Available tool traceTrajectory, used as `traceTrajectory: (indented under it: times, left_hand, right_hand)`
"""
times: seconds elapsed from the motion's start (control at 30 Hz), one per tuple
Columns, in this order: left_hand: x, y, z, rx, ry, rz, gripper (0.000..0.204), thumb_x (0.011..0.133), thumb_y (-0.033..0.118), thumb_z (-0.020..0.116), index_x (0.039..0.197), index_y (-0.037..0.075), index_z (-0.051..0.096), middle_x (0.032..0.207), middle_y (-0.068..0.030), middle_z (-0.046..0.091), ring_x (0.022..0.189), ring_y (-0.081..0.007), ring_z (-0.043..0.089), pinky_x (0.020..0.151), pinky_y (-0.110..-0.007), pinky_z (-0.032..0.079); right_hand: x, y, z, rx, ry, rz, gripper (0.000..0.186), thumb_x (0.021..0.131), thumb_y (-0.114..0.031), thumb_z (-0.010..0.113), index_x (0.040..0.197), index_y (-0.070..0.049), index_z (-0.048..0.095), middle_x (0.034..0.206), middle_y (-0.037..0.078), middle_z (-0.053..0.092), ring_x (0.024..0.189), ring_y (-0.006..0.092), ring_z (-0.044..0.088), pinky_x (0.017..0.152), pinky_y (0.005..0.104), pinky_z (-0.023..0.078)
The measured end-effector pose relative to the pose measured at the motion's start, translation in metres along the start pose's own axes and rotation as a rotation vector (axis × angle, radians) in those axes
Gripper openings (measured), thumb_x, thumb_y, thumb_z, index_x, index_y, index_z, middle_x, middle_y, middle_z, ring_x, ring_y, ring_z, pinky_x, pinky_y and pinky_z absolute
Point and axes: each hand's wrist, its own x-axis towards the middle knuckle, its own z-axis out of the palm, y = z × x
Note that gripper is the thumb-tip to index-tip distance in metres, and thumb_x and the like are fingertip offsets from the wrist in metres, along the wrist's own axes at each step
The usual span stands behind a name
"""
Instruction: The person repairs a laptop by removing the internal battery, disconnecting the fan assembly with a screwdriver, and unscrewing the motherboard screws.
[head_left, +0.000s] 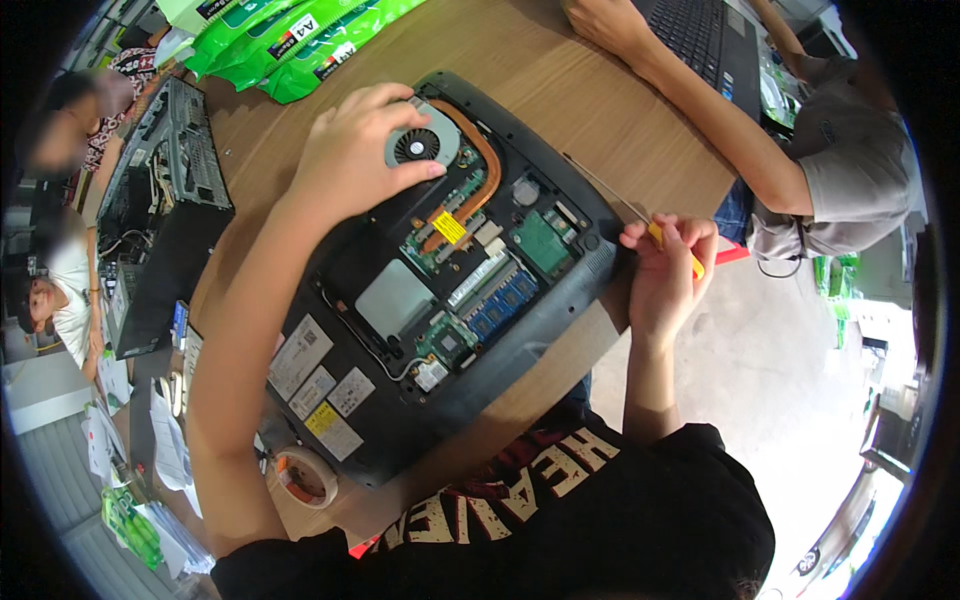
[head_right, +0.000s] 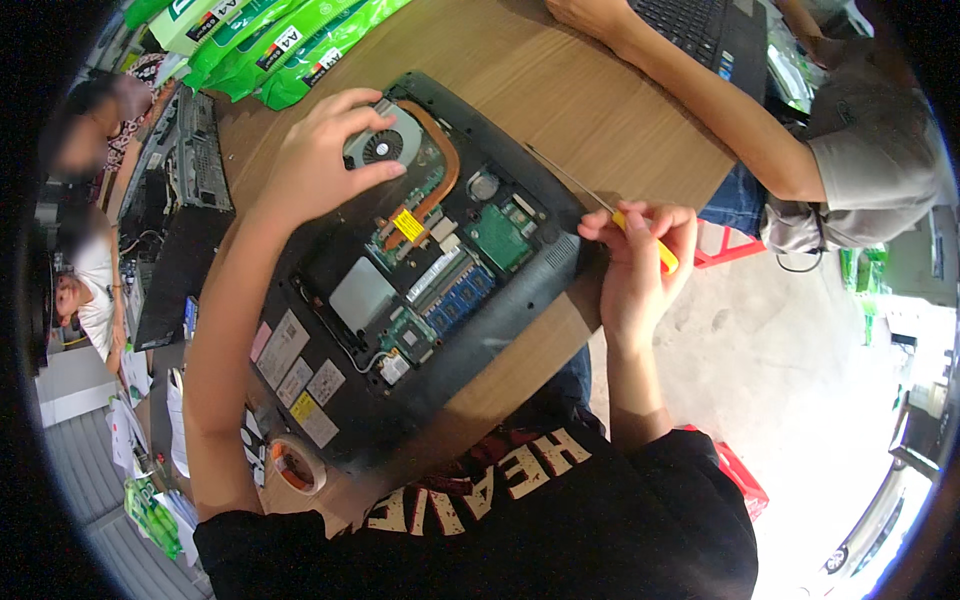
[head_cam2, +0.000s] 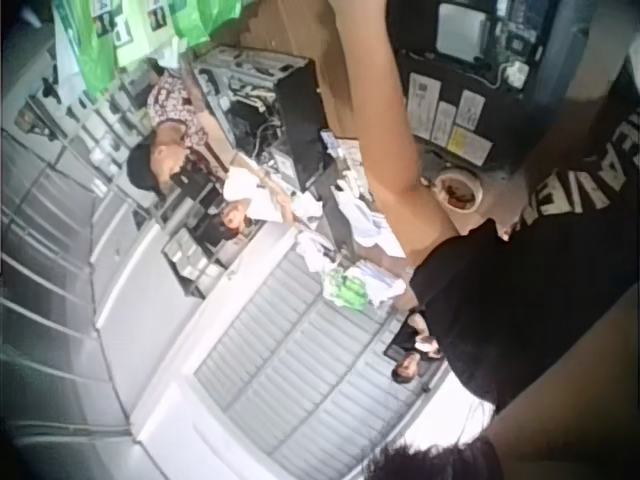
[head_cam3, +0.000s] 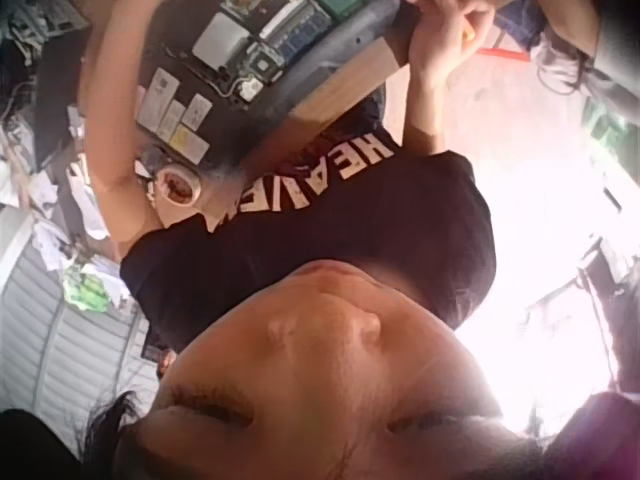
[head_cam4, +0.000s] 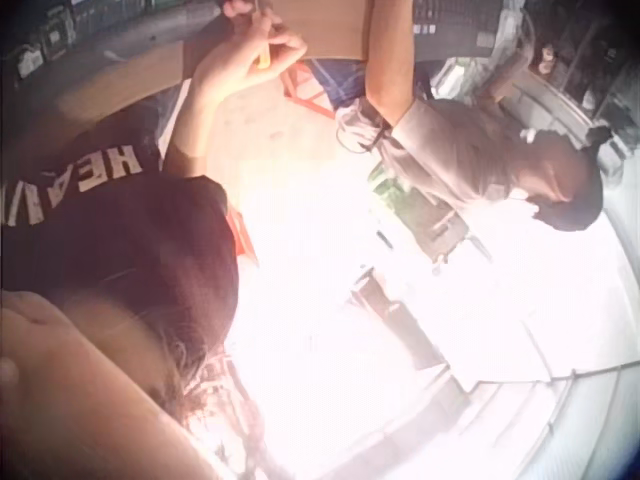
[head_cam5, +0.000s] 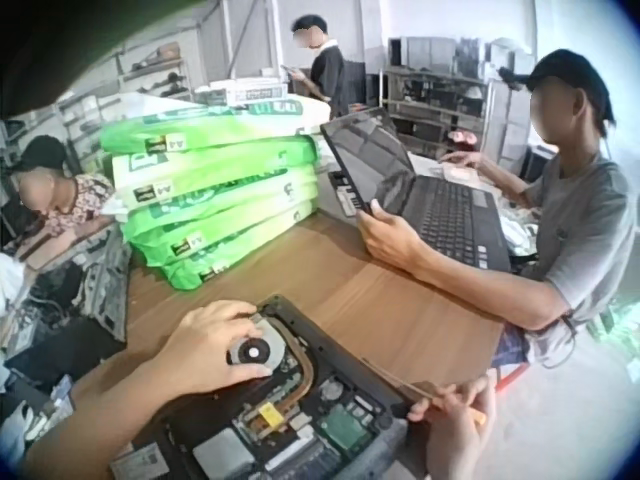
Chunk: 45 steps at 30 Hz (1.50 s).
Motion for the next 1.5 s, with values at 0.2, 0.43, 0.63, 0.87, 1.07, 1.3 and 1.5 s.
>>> traceTrajectory:
  times: [0.2, 0.43, 0.63, 0.87, 1.07, 1.3, 1.5]
  left_hand:
    - [0.016, -0.007, -0.008, -0.188, -0.168, -0.077, 0.041, 0.072, 0.030, 0.078, 0.098, 0.004, 0.061, 0.113, -0.0097, 0.054, 0.107, -0.0271, 0.055, 0.093, -0.034, 0.043]
    - [0.016, 0.000, -0.007, -0.176, -0.245, -0.125, 0.055, 0.072, 0.040, 0.078, 0.105, 0.000, 0.060, 0.116, -0.0113, 0.053, 0.109, -0.0265, 0.054, 0.094, -0.034, 0.043]
    - [0.006, 0.011, -0.001, -0.093, -0.265, -0.111, 0.082, 0.067, 0.049, 0.079, 0.122, -0.004, 0.050, 0.125, -0.0157, 0.048, 0.118, -0.0292, 0.051, 0.099, -0.035, 0.042]
    - [0.009, 0.019, -0.015, -0.087, -0.458, -0.122, 0.105, 0.057, 0.055, 0.083, 0.131, -0.006, 0.040, 0.136, -0.0211, 0.039, 0.123, -0.0351, 0.046, 0.102, -0.036, 0.040]
    - [0.002, 0.019, -0.008, 0.016, -0.479, -0.119, 0.118, 0.053, 0.053, 0.085, 0.139, -0.004, 0.028, 0.151, -0.0280, 0.016, 0.139, -0.0379, 0.024, 0.112, -0.038, 0.029]
    - [0.001, 0.023, -0.005, 0.028, -0.479, -0.135, 0.120, 0.051, 0.048, 0.088, 0.140, -0.002, 0.026, 0.153, -0.0280, 0.012, 0.142, -0.0386, 0.019, 0.114, -0.041, 0.025]
    - [0.000, 0.020, -0.003, -0.002, -0.453, -0.137, 0.120, 0.049, 0.047, 0.090, 0.141, 0.000, 0.028, 0.153, -0.0264, 0.012, 0.142, -0.0377, 0.018, 0.113, -0.041, 0.027]
  right_hand:
    - [-0.007, -0.003, 0.002, 0.020, -0.022, -0.090, 0.016, 0.092, 0.002, 0.053, 0.096, -0.006, 0.039, 0.091, 0.014, 0.058, 0.073, 0.0297, 0.067, 0.065, 0.0395, 0.059]
    - [-0.034, -0.030, -0.006, -0.281, -0.205, -0.178, 0.012, 0.094, -0.008, 0.054, 0.090, -0.001, 0.045, 0.090, 0.014, 0.060, 0.072, 0.0265, 0.066, 0.067, 0.0370, 0.055]
    - [-0.057, -0.046, -0.002, -0.471, -0.362, -0.156, 0.010, 0.091, -0.002, 0.057, 0.086, -0.001, 0.048, 0.090, 0.014, 0.062, 0.075, 0.0222, 0.066, 0.068, 0.0339, 0.054]
    - [-0.054, -0.055, 0.007, -0.761, -0.493, -0.235, 0.014, 0.085, 0.005, 0.062, 0.087, -0.001, 0.050, 0.093, 0.014, 0.063, 0.078, 0.0186, 0.066, 0.069, 0.0260, 0.052]
    - [-0.019, -0.067, 0.021, -0.630, -0.328, -0.282, 0.028, 0.089, 0.003, 0.060, 0.105, -0.002, 0.038, 0.093, 0.019, 0.065, 0.077, 0.0207, 0.067, 0.066, 0.0277, 0.055]
    - [-0.017, -0.048, 0.034, -0.702, -0.409, -0.454, 0.031, 0.091, -0.001, 0.057, 0.106, -0.005, 0.031, 0.086, 0.020, 0.065, 0.062, 0.0192, 0.064, 0.057, 0.0275, 0.053]
    - [-0.002, -0.056, 0.037, -0.663, -0.433, -0.502, 0.029, 0.086, 0.006, 0.060, 0.097, -0.005, 0.035, 0.082, 0.015, 0.063, 0.065, 0.0151, 0.063, 0.057, 0.0227, 0.050]
